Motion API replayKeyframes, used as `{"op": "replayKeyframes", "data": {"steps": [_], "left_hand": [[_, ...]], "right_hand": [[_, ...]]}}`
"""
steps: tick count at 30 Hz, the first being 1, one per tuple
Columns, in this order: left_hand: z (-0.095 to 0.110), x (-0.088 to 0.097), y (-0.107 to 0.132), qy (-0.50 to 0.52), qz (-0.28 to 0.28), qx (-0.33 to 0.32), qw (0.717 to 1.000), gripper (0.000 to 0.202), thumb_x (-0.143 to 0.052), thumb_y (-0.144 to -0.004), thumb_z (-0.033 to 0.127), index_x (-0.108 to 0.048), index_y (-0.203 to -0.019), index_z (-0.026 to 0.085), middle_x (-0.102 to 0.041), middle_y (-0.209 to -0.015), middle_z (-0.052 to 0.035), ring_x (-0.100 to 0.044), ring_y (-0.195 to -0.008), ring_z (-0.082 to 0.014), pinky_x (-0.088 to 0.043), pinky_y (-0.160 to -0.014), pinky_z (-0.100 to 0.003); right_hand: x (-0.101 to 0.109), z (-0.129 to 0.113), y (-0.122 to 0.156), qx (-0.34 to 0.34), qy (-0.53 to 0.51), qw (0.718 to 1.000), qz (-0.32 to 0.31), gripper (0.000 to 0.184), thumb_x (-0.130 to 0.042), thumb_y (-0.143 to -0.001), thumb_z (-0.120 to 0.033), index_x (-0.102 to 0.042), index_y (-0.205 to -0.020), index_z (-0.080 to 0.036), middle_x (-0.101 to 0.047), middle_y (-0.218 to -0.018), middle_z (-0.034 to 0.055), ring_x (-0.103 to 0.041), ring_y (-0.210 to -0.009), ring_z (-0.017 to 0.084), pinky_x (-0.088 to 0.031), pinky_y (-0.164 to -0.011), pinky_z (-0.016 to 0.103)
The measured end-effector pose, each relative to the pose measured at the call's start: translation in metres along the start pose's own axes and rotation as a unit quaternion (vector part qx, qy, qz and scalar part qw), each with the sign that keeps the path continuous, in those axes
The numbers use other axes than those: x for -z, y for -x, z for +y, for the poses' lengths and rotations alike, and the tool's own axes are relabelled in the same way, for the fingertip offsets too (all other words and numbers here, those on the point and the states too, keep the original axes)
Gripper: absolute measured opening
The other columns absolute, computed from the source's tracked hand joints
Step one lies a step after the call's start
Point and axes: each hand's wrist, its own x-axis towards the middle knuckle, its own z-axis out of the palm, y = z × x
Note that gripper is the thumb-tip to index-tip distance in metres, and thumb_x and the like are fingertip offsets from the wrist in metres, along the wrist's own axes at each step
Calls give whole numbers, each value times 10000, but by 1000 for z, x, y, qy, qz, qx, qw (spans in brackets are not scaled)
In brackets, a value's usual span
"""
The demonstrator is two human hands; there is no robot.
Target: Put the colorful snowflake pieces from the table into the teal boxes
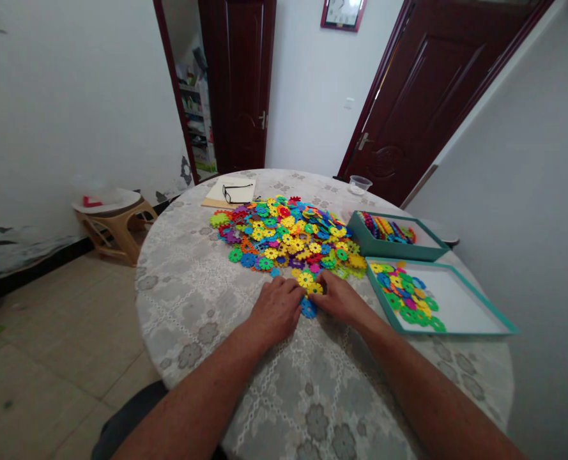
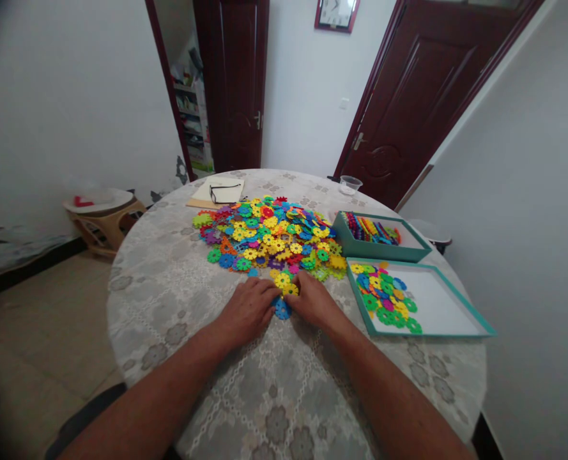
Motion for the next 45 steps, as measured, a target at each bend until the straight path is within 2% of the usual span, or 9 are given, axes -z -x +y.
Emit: {"op": "replayKeyframes", "data": {"steps": [10,18,25,29,33,36,38,41,45], "left_hand": [[-3,-6,1,-11,10,-6,1000,234,-572,-966,258,-646,-1184,220,-649,-1262,-109,-518,-1179,-309,-453,-974,-475],[-6,-5,1,3,13,6,1000,239,-644,-932,279,-658,-1159,204,-641,-1221,-109,-535,-1172,-282,-444,-1041,-439],[-14,7,10,0,7,42,999,318,-646,-904,279,-661,-1209,192,-626,-1244,-125,-541,-1149,-291,-455,-1031,-435],[-16,14,10,-7,-19,52,998,301,-638,-906,294,-677,-1188,195,-628,-1216,-130,-556,-1134,-296,-455,-1026,-444],[-16,18,7,-5,-42,61,997,260,-603,-922,261,-687,-1157,189,-644,-1162,-128,-585,-1104,-286,-464,-994,-425],[-18,16,5,6,-47,70,996,269,-605,-919,251,-676,-1169,181,-658,-1148,-132,-606,-1082,-286,-471,-958,-409],[-20,13,3,21,-40,83,996,308,-627,-906,252,-661,-1204,180,-669,-1145,-131,-617,-1072,-284,-474,-939,-397],[-22,9,1,38,-39,90,994,313,-647,-884,242,-666,-1193,194,-682,-1127,-118,-629,-1063,-280,-470,-928,-382],[-23,6,0,29,-30,101,994,258,-648,-885,269,-684,-1129,193,-656,-1113,-118,-606,-1095,-282,-460,-943,-377]], "right_hand": [[1,-14,4,80,-74,993,-35,79,-610,-900,-270,-576,-955,-224,-657,-872,-13,-585,-811,175,-386,-710,269],[-2,-12,1,69,30,997,12,78,-551,-914,-217,-605,-861,-198,-674,-890,50,-586,-858,196,-374,-768,284],[75,14,12,5,141,989,41,188,-518,-963,-342,-638,-919,-204,-689,-862,60,-615,-804,209,-357,-691,282],[117,58,27,-117,286,949,61,239,-505,-979,-363,-663,-975,-185,-728,-943,133,-652,-832,247,-369,-688,314],[132,90,35,-225,337,908,104,320,-491,-989,-391,-699,-1070,-162,-723,-1048,195,-680,-918,314,-419,-717,362],[123,85,31,-176,319,915,170,328,-529,-979,-351,-691,-1163,-134,-692,-1155,216,-655,-1071,329,-464,-853,391],[107,67,26,-100,256,946,174,288,-547,-973,-311,-688,-1157,-140,-696,-1152,183,-647,-1081,293,-466,-913,373],[73,32,21,10,101,993,61,198,-577,-965,-296,-695,-1078,-185,-717,-1059,98,-659,-938,218,-478,-846,309],[30,1,23,77,57,995,-34,246,-652,-940,-343,-683,-1126,-185,-697,-1106,103,-638,-999,229,-461,-873,318]]}}
